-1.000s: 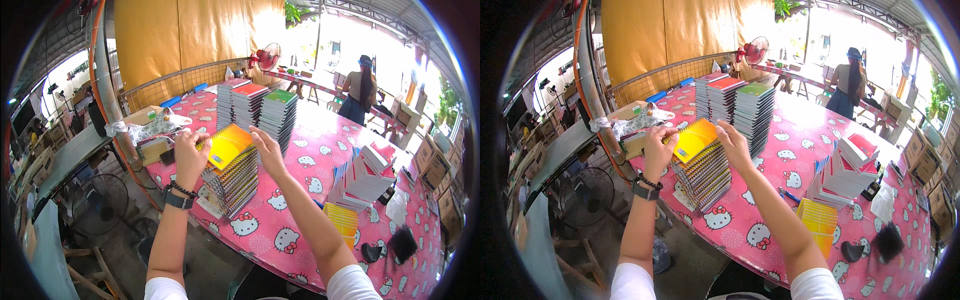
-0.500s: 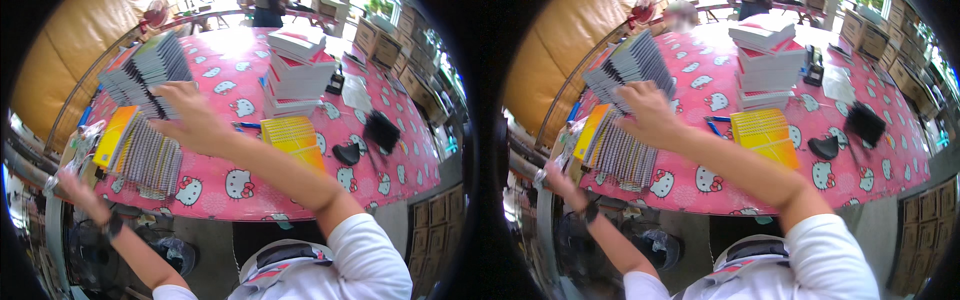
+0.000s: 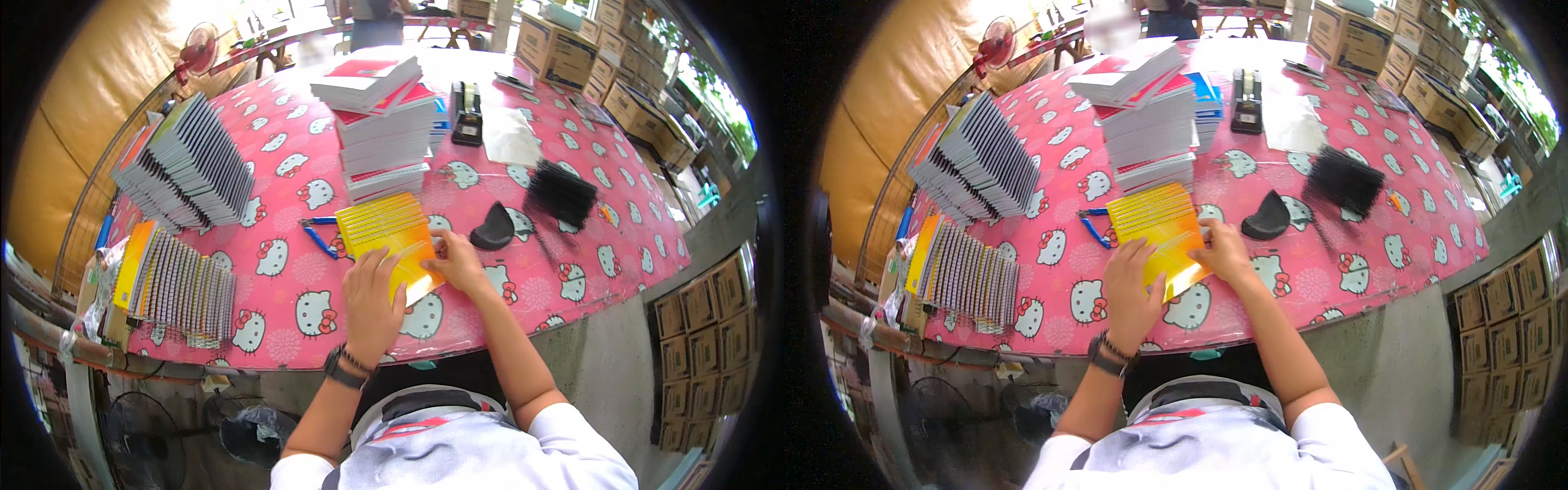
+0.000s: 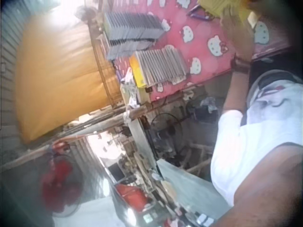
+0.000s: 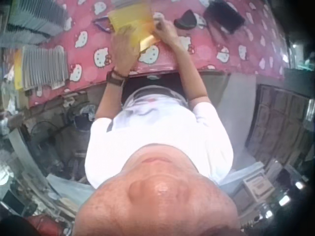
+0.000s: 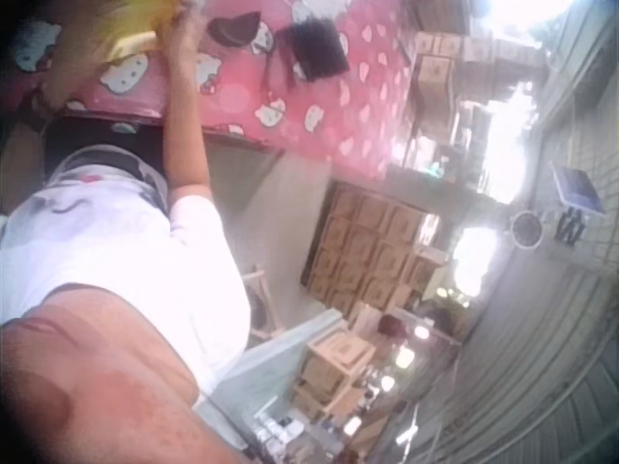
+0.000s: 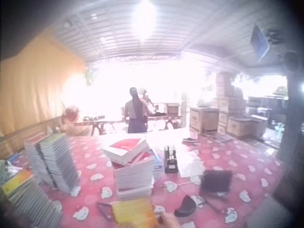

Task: The person repeatedly picks up a yellow notebook and a black spiral binding, inserts the binding into the notebook, and places the assembled notebook on a stack. The person continues this process throughout the clip.

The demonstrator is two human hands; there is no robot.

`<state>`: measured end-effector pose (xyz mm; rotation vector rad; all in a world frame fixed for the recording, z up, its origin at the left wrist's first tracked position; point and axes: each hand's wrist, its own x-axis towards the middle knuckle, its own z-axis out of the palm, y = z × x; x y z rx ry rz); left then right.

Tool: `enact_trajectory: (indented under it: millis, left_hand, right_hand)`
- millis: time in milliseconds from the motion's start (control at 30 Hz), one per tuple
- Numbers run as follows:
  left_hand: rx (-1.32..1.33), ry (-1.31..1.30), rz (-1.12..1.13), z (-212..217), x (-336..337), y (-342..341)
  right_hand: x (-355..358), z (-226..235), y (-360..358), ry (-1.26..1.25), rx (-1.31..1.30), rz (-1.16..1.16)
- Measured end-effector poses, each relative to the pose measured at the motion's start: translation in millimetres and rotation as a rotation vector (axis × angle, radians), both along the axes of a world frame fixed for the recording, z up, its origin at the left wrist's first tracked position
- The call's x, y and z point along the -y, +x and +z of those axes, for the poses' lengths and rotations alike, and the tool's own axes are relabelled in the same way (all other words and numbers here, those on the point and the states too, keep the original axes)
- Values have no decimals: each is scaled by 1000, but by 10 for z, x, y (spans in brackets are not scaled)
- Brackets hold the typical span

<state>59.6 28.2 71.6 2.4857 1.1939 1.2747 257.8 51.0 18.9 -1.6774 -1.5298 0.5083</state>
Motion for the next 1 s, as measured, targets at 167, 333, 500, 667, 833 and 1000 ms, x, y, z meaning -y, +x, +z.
enact_trajectory:
  millis: [167,333,500,667,833,1000]
  left_hand:
    - [-275,-116,-26,-291,-350,307]
    - [-358,-94,-39,-351,-247,329]
    - [-181,-190,-103,-345,-279,249]
    - [-172,-151,-207,253,53,110]
    - [-381,-98,-253,-18,156,110]
    - [-316,-74,-239,1,366,62]
  right_hand:
    - [112,-47,-50,2,-121,-75]
    - [284,-104,-136,112,-515,-69]
    - [413,97,-128,228,-321,-34]
    - [364,392,979,396,-158,-345]
    - [126,-10,1702,221,562,-348]
    - [103,299,1707,441,685,-402]
